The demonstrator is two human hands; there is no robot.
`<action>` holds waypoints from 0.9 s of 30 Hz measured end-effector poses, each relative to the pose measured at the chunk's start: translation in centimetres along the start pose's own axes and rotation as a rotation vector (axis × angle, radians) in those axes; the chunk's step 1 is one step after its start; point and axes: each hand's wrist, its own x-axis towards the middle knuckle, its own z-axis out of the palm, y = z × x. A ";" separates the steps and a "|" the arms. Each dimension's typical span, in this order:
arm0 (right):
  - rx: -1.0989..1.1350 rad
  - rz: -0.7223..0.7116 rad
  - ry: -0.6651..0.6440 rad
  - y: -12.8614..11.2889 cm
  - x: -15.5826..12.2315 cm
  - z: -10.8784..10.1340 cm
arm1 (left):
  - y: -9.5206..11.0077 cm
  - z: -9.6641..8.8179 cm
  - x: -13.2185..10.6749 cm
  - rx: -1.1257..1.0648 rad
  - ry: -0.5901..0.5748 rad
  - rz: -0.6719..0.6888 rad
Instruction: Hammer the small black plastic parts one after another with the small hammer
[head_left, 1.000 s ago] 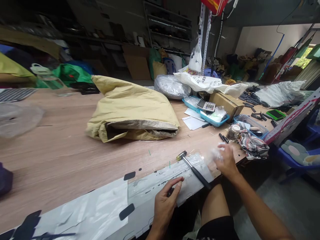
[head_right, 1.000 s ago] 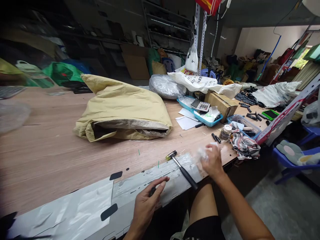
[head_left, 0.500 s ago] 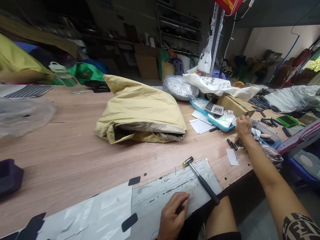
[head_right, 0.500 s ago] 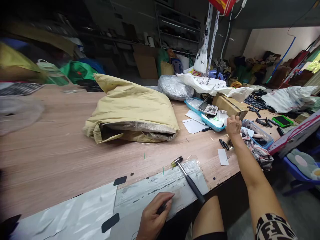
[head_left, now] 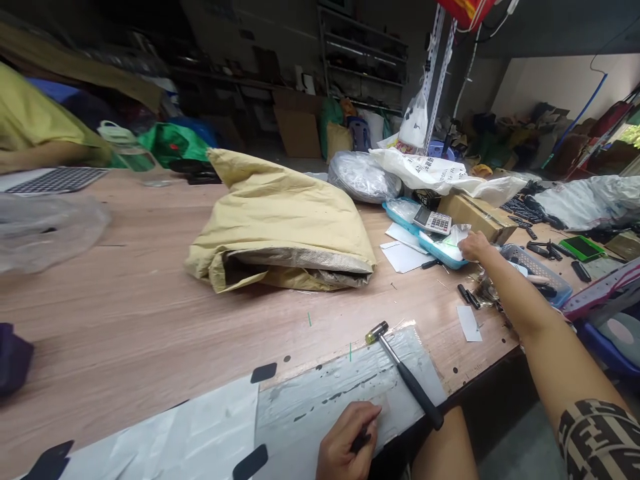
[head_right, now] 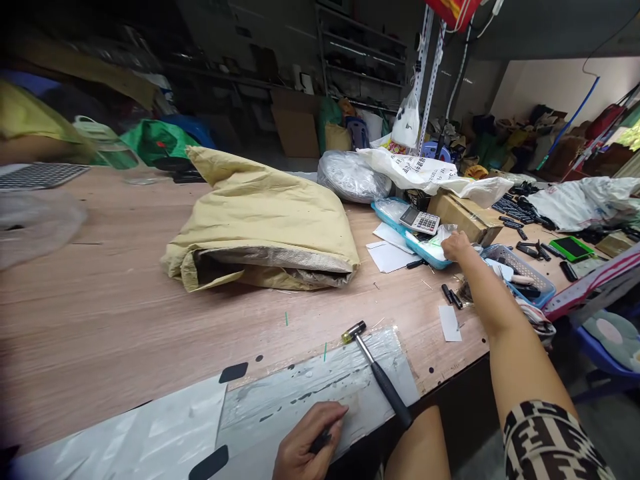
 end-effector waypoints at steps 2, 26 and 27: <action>0.006 -0.009 -0.035 -0.6 0.9 -0.1 | -0.1 0.1 0.0 -0.009 -0.002 0.017; 0.121 -0.085 0.117 0.5 -1.3 2.3 | 0.8 1.5 -0.4 -0.064 0.142 -0.080; 0.111 -0.089 0.144 0.3 -1.3 2.2 | 0.7 1.6 -0.4 -0.066 0.145 -0.074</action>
